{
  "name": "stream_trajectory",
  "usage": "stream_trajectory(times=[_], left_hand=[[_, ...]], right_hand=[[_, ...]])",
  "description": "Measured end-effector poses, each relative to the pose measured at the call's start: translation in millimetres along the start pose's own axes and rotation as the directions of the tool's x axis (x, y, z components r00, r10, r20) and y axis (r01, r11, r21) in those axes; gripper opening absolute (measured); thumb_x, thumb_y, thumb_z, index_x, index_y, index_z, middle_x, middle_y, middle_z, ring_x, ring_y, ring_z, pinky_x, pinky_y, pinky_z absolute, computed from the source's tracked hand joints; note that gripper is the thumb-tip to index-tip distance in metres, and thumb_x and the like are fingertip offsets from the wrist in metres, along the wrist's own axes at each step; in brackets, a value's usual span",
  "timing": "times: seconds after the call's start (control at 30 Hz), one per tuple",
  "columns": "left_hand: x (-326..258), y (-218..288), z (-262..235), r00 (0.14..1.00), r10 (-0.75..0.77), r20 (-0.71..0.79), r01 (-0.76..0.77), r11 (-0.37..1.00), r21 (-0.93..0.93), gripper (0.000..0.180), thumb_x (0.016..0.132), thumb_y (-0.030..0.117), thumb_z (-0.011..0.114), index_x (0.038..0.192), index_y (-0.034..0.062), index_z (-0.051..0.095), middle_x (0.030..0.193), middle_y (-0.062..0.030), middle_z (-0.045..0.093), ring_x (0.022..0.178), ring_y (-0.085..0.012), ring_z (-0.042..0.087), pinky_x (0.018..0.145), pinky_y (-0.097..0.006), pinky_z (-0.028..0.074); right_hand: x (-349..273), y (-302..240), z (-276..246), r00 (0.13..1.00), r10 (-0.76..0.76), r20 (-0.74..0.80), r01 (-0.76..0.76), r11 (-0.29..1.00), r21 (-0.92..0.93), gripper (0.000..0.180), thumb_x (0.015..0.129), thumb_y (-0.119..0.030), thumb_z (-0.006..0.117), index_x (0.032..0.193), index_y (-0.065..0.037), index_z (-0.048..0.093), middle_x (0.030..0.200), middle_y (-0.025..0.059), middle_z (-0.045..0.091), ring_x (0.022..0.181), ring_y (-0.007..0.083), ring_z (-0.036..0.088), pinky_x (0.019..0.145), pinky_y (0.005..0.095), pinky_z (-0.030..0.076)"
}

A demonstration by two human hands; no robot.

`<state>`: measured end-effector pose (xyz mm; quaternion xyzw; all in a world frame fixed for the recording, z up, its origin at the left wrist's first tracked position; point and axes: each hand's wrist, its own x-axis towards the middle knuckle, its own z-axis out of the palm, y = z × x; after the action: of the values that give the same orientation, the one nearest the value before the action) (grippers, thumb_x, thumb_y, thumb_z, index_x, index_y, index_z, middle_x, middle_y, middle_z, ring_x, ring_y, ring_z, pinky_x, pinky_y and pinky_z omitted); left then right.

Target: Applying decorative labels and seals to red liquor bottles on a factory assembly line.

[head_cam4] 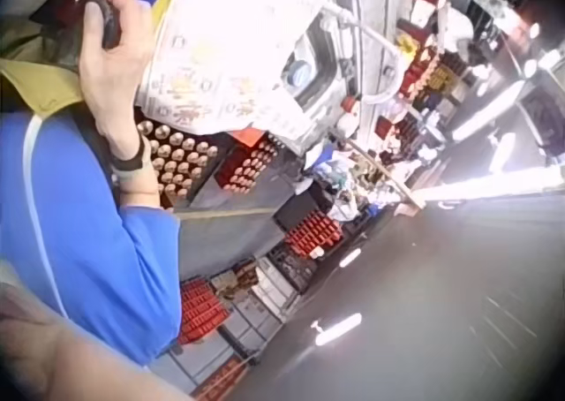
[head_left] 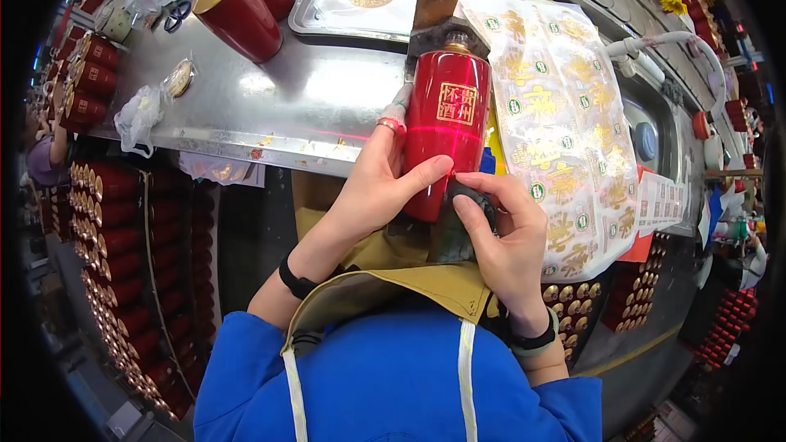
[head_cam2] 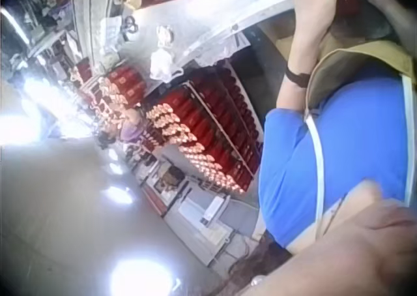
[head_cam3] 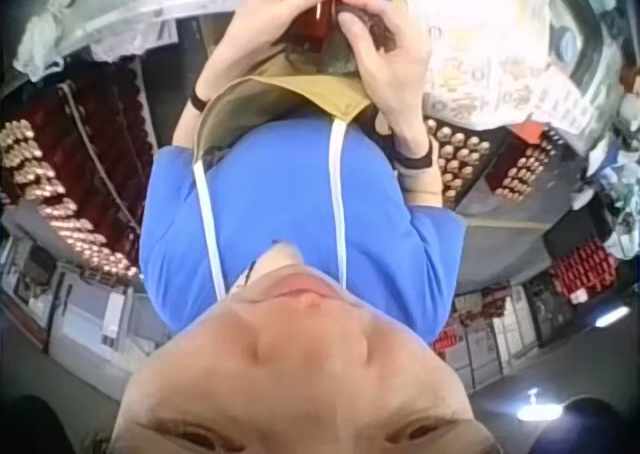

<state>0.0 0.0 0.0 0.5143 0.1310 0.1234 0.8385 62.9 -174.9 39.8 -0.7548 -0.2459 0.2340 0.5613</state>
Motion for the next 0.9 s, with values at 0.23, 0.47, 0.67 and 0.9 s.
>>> stream_trajectory(times=[0.23, 0.47, 0.67, 0.9], left_hand=[[0.0, -0.4, 0.8, 1.0, 0.021, -0.01, -0.021, 1.0, 0.022, 0.065, 0.094, 0.007, 0.076, 0.145, -0.0032, 0.037, 0.138, -0.0145, 0.056, 0.129, -0.0181, 0.055, 0.11, -0.037, 0.046], [2.6, 0.4, 2.6, 1.0, 0.027, -0.006, -0.027, 0.999, 0.026, 0.065, 0.094, 0.006, 0.075, 0.145, -0.0031, 0.037, 0.139, -0.0144, 0.055, 0.129, -0.0183, 0.055, 0.11, -0.037, 0.046], [-0.4, 0.6, 4.4, 0.999, 0.036, -0.006, -0.036, 0.999, 0.035, 0.052, 0.094, 0.0, 0.072, 0.133, 0.0004, 0.037, 0.136, -0.0135, 0.052, 0.129, -0.0186, 0.053, 0.111, -0.039, 0.045], [-4.3, 3.4, 6.3, 1.0, -0.003, 0.031, 0.002, 0.999, 0.046, 0.087, 0.095, 0.0, 0.069, 0.162, -0.0025, 0.012, 0.156, -0.0155, 0.039, 0.144, -0.023, 0.042, 0.121, -0.041, 0.034]], right_hand=[[2.7, -0.4, 3.3, 0.973, -0.208, -0.105, 0.186, 0.965, -0.185, 0.021, 0.086, -0.003, 0.077, 0.107, -0.004, 0.074, 0.086, 0.0098, 0.064, 0.074, 0.0219, 0.064, 0.066, 0.0328, 0.049], [4.6, -3.9, 2.0, 0.973, -0.207, -0.105, 0.181, 0.96, -0.213, 0.021, 0.086, -0.002, 0.078, 0.107, -0.004, 0.074, 0.086, 0.0103, 0.064, 0.074, 0.0223, 0.065, 0.066, 0.0332, 0.05], [16.6, -10.0, -17.3, 0.944, -0.307, -0.122, 0.298, 0.951, -0.089, 0.016, 0.089, 0.003, 0.073, 0.102, -0.004, 0.076, 0.091, 0.0089, 0.068, 0.081, 0.02, 0.066, 0.072, 0.0307, 0.052], [69.2, -15.7, -42.7, 0.922, -0.361, -0.142, 0.323, 0.918, -0.231, 0.019, 0.099, 0.001, 0.061, 0.117, 0.0, 0.066, 0.099, 0.0132, 0.068, 0.091, 0.0226, 0.066, 0.082, 0.0322, 0.052]])
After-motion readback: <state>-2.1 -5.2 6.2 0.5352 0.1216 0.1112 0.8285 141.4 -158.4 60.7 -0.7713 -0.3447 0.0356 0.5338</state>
